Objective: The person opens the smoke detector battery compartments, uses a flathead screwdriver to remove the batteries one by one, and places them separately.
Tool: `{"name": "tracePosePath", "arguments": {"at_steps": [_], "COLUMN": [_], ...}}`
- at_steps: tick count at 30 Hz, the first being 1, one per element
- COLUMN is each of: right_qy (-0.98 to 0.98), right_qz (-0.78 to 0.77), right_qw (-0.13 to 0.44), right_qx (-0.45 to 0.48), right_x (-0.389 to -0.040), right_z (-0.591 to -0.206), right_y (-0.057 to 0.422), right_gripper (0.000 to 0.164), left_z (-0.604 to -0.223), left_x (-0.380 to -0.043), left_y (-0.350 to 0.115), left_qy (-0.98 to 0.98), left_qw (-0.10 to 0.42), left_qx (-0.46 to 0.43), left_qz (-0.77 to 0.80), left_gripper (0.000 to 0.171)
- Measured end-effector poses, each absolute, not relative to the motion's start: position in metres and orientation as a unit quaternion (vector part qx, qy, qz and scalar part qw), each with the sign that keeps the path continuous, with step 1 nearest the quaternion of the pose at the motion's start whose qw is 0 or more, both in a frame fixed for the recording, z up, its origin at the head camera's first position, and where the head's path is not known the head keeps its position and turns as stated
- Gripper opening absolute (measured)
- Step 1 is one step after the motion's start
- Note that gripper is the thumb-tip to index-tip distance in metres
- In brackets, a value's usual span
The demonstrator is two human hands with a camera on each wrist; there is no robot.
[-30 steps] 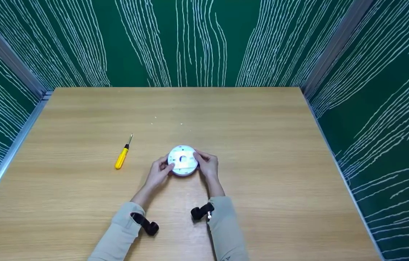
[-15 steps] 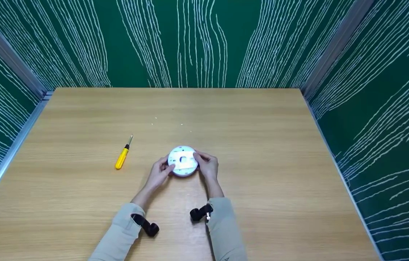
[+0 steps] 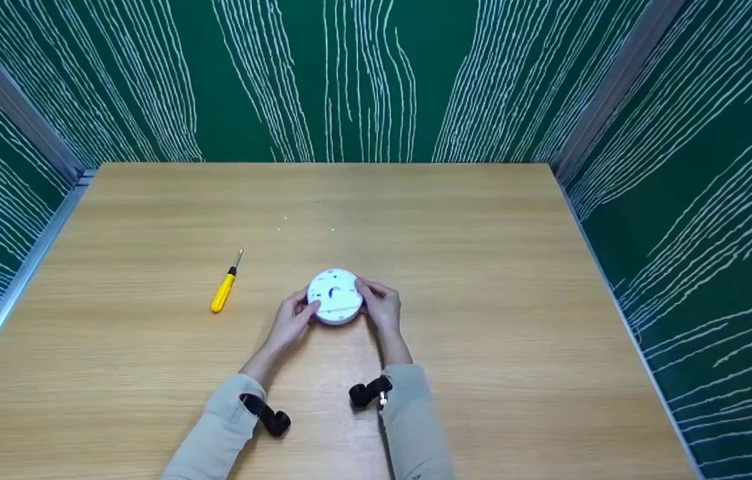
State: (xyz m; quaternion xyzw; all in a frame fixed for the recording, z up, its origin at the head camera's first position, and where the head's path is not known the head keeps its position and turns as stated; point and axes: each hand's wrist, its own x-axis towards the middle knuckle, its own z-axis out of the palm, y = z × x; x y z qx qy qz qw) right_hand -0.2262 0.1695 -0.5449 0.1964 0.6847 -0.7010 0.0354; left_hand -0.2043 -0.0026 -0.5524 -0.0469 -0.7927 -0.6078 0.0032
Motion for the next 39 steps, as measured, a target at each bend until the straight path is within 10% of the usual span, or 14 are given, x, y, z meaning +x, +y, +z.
{"name": "tracePosePath", "arguments": {"at_steps": [39], "right_qy": [0.641], "right_qz": [-0.744], "right_qw": [0.030], "right_qx": [0.184], "right_x": [-0.225], "right_z": [-0.548], "right_y": [0.174], "right_gripper": [0.036], "left_z": [-0.533], "left_x": [-0.213], "left_y": [-0.010], "left_qy": [-0.860], "left_qw": [0.014], "left_qx": [-0.118], "left_qz": [-0.497], "left_gripper": [0.069]}}
